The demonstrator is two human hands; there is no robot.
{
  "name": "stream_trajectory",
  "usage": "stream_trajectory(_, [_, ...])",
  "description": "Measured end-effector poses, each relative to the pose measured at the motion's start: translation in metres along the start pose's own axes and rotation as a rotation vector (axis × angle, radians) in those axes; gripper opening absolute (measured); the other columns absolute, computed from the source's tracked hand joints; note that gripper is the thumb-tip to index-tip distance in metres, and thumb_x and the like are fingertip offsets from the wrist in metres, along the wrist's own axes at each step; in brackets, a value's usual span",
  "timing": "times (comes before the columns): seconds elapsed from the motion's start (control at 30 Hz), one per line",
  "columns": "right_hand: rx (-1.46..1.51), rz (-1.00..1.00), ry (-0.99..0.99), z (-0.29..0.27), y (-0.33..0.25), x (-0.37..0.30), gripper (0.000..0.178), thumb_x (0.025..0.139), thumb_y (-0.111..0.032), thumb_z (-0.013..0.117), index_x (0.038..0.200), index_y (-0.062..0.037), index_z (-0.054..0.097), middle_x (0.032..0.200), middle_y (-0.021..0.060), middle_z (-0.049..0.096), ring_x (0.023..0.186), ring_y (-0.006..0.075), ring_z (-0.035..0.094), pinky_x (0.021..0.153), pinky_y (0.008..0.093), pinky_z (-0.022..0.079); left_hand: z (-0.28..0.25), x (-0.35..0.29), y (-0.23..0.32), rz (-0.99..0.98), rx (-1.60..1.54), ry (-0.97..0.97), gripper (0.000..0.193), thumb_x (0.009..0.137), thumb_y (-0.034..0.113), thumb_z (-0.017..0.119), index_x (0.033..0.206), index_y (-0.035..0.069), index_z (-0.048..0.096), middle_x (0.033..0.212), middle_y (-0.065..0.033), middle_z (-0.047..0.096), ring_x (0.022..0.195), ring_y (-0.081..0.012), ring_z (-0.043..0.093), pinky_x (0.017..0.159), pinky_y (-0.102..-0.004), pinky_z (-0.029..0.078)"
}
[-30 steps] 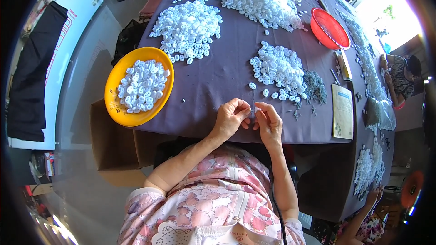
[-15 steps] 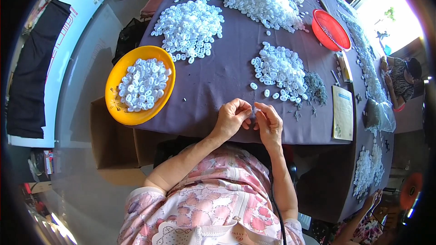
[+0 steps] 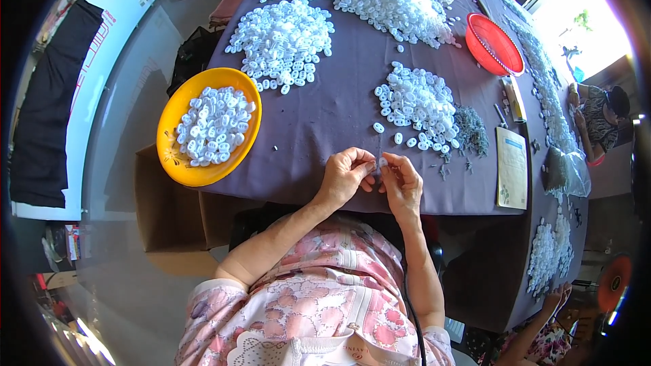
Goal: The person sorts small white plastic components by hand at a table.
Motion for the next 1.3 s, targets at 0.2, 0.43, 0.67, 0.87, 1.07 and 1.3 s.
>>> stream_trajectory(0.2, [-0.054,-0.077,0.009,0.002,-0.003,-0.001,0.015,0.087,0.001,0.059,0.102,0.0,0.063,0.079,0.0005,0.056,0.065,0.0036,0.052,0.051,0.0182,0.046,0.002,0.0,0.002,-0.007,0.032,0.011,0.006,0.089,0.002,0.057,0.091,-0.003,0.061,0.077,-0.0068,0.064,0.06,-0.0105,0.062,0.05,-0.0233,0.053])
stream_trajectory(0.43, [-0.047,0.01,-0.009,0.002,-0.004,0.0,0.018,0.085,0.001,0.061,0.103,-0.0009,0.064,0.084,0.0005,0.059,0.07,0.0046,0.055,0.053,0.0194,0.048,0.002,0.0,0.0,-0.002,0.004,0.004,0.007,0.089,0.004,0.059,0.091,-0.002,0.061,0.076,-0.0063,0.064,0.06,-0.0106,0.062,0.05,-0.0233,0.054])
stream_trajectory(0.67, [0.034,-0.015,0.042,0.004,-0.001,-0.002,0.022,0.084,0.004,0.062,0.104,-0.0043,0.066,0.085,-0.0018,0.062,0.072,0.0035,0.056,0.056,0.0169,0.047,0.002,-0.001,-0.005,0.005,-0.016,0.009,0.003,0.088,0.002,0.06,0.088,-0.001,0.061,0.076,-0.0057,0.064,0.061,-0.0107,0.063,0.05,-0.0229,0.054])
stream_trajectory(0.87, [-0.149,-0.074,0.001,-0.003,-0.006,0.0,0.018,0.083,0.005,0.058,0.099,-0.0031,0.063,0.085,0.0051,0.064,0.073,0.0134,0.061,0.059,0.0244,0.048,0.002,0.0,0.0,-0.023,0.054,-0.048,0.003,0.087,0.002,0.062,0.086,0.0,0.062,0.078,-0.0037,0.063,0.063,-0.0081,0.06,0.048,-0.0219,0.051])
stream_trajectory(1.07, [-0.524,-0.362,-0.083,-0.014,-0.023,0.003,0.015,0.079,0.001,0.058,0.092,-0.0062,0.059,0.082,0.0098,0.062,0.077,0.0304,0.062,0.065,0.0371,0.049,0.011,-0.007,0.005,0.094,0.343,-0.096,0.012,0.085,0.004,0.064,0.097,0.002,0.066,0.082,0.0005,0.059,0.064,-0.0052,0.055,0.049,-0.0201,0.048])
stream_trajectory(1.3, [-0.611,-0.42,-0.107,-0.018,-0.016,-0.001,0.013,0.076,0.004,0.06,0.086,-0.0045,0.059,0.081,0.0093,0.063,0.075,0.0276,0.062,0.064,0.0355,0.05,0.011,-0.005,-0.007,0.442,0.566,-0.039,0.01,0.081,-0.003,0.064,0.09,0.001,0.067,0.081,-0.0022,0.055,0.063,-0.0078,0.055,0.055,-0.0238,0.048])
Point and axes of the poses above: each hand's wrist, its own x-axis towards the middle knuckle, its own z-axis out of the palm, y = z × x, the point moved 1 cm from there along x, towards the middle knuckle
